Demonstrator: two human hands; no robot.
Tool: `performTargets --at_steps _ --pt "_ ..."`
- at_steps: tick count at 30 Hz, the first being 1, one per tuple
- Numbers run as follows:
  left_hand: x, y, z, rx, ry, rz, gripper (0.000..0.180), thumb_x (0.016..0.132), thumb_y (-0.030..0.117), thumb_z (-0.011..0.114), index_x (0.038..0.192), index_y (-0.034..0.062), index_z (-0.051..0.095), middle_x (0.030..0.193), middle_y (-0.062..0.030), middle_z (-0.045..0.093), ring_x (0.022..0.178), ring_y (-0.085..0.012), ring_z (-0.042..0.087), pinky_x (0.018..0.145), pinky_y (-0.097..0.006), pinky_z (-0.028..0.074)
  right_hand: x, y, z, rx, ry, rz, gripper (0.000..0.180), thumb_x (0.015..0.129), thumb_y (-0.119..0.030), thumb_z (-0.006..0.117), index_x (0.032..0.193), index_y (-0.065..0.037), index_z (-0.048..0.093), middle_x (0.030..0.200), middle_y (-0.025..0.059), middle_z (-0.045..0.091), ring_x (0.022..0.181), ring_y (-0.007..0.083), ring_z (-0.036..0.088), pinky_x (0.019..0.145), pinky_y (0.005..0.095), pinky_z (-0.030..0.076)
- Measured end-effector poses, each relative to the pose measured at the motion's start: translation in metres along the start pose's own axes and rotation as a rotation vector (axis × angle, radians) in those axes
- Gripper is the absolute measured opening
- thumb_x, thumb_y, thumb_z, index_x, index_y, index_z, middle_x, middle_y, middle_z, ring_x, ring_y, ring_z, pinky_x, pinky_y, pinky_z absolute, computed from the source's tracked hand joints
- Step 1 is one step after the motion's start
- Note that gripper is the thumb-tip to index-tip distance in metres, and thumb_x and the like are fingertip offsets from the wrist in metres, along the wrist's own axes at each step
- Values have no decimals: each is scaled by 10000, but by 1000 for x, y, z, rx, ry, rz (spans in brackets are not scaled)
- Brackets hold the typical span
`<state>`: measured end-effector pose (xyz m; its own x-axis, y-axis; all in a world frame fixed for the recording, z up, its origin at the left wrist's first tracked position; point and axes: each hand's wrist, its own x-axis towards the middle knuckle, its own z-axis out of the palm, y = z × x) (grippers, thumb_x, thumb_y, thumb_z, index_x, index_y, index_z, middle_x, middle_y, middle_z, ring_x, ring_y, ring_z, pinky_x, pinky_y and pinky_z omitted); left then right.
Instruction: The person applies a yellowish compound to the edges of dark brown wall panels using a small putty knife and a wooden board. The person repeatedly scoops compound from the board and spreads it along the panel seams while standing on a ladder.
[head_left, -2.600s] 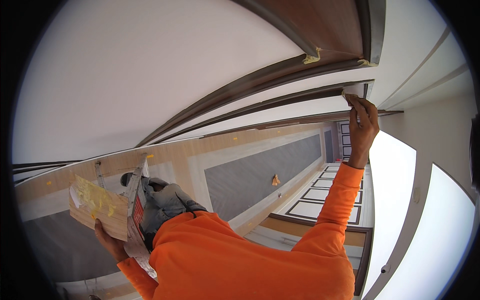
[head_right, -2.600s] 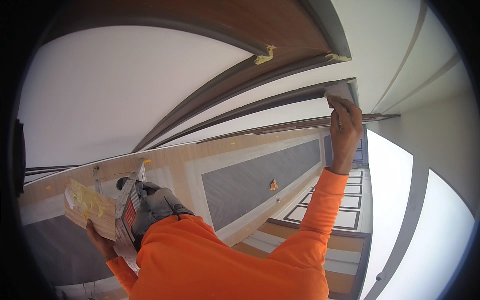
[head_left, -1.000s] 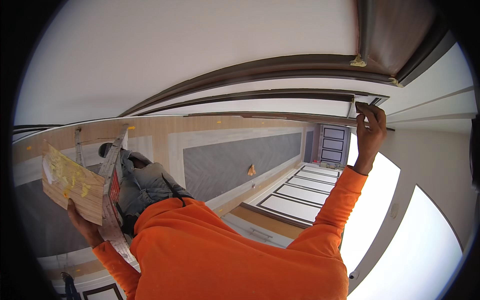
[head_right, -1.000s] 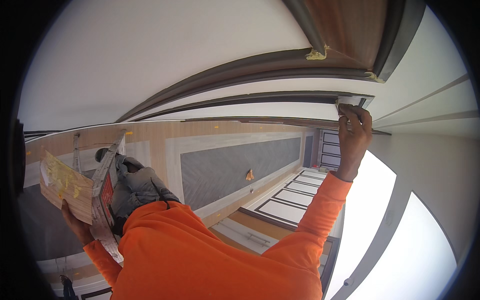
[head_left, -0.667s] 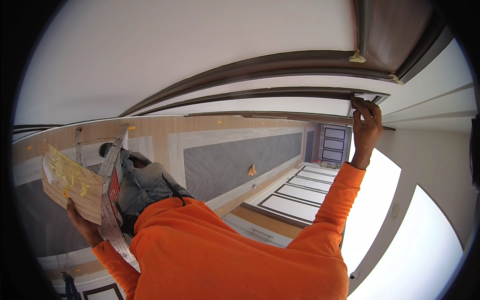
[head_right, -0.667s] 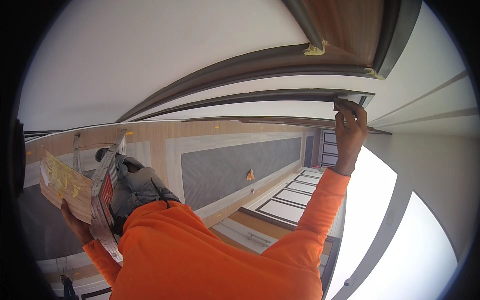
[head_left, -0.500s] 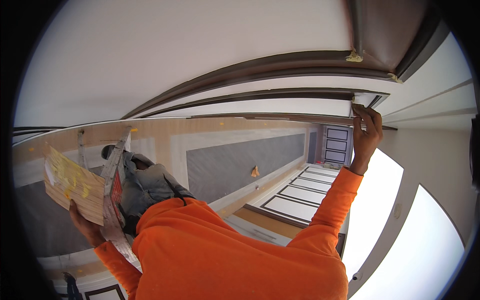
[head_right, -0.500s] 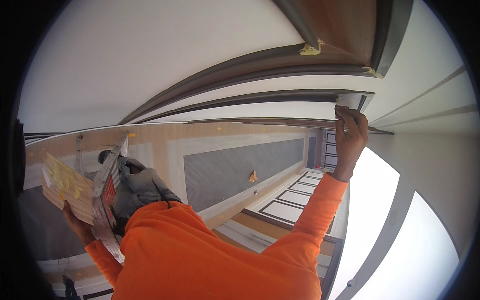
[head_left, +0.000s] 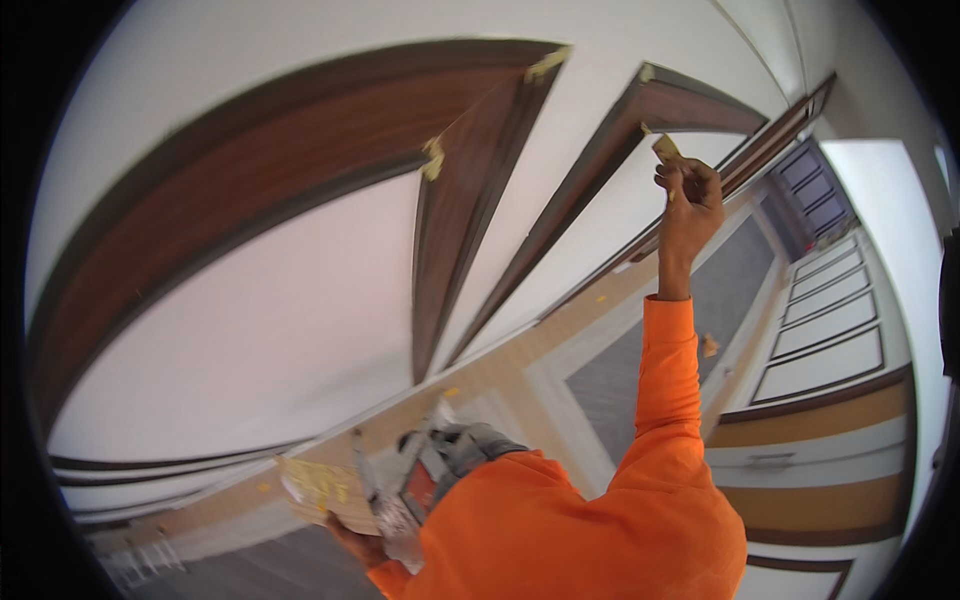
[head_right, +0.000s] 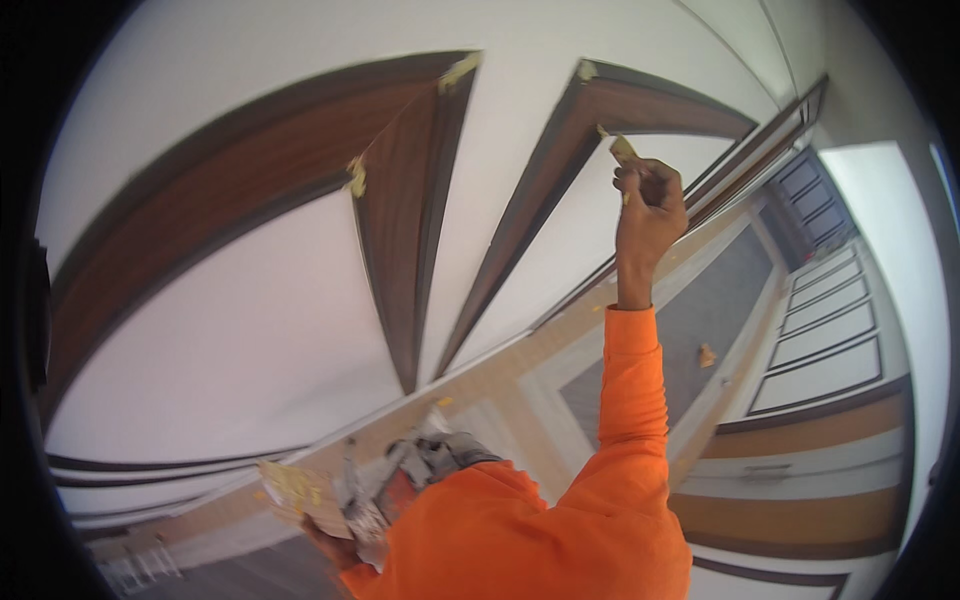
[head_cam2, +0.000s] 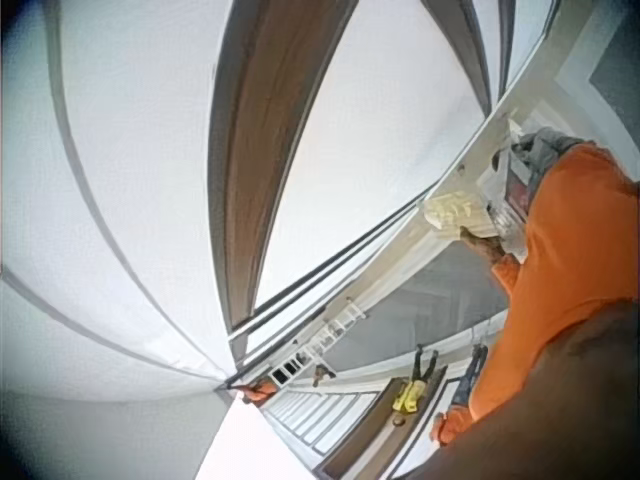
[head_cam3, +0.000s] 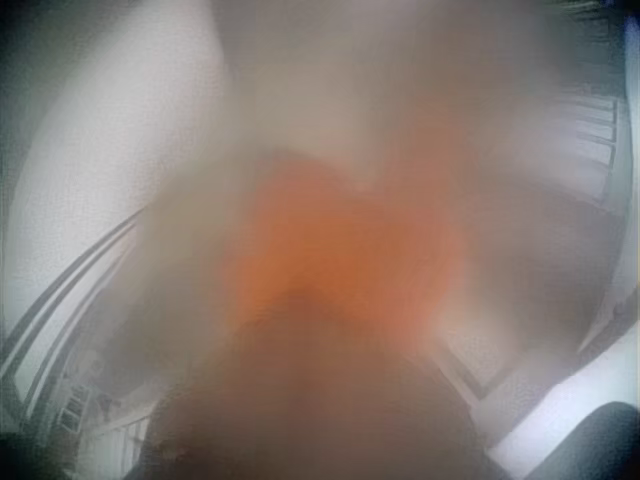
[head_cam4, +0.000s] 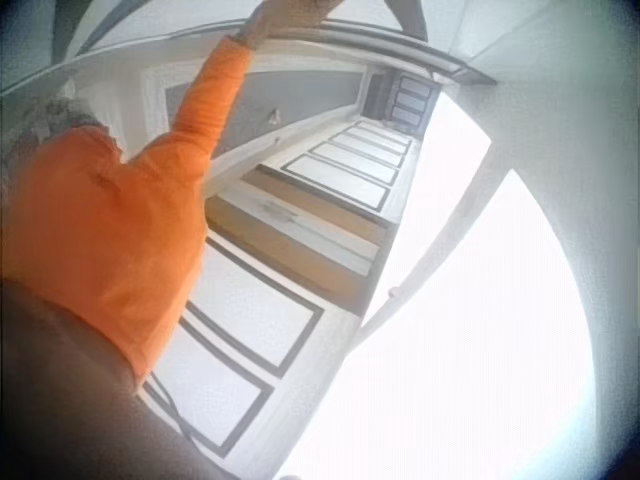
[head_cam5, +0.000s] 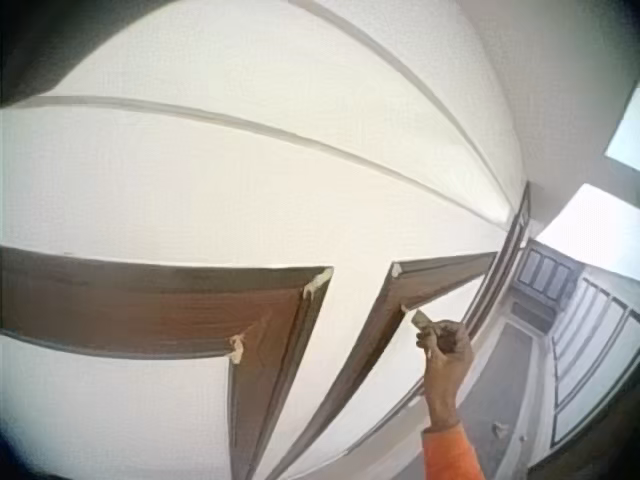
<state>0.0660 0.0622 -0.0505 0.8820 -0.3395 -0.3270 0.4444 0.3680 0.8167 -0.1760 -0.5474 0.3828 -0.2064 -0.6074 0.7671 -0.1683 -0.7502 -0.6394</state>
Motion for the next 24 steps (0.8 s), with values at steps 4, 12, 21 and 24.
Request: performTargets --at_steps 4,12,21,24 --pt "-9 25 21 169 80 -28 547 1095 443 448 1453 33 496 1388 -122 588 1238 -269 595 1096 -453 479 -10 -2 13 -183 123 -66 179 934 -21 762 1107 12 732 967 85 783 840 130 750 786 261 592" --pt "-25 29 0 182 68 -6 577 1077 483 431 1440 39 500 1333 -115 596 1174 -255 608 1014 -425 505 -10 0 18 -305 174 -300 291 888 20 765 1149 -91 827 896 53 674 759 136 686 674 283 563" --pt "-50 61 67 -20 157 -98 654 1049 515 461 1519 60 463 1430 -120 566 1300 -271 561 1072 -442 469 -22 -10 -2 -143 165 -139 250 913 -1 756 1160 -9 798 958 88 724 807 151 726 768 285 609" --pt "-40 57 43 -33 125 -119 664 1044 521 472 1533 72 456 1455 -118 555 1321 -279 545 1090 -453 453 -20 -27 -9 364 137 335 259 967 -54 738 1191 75 754 1014 137 743 817 175 730 787 305 620"
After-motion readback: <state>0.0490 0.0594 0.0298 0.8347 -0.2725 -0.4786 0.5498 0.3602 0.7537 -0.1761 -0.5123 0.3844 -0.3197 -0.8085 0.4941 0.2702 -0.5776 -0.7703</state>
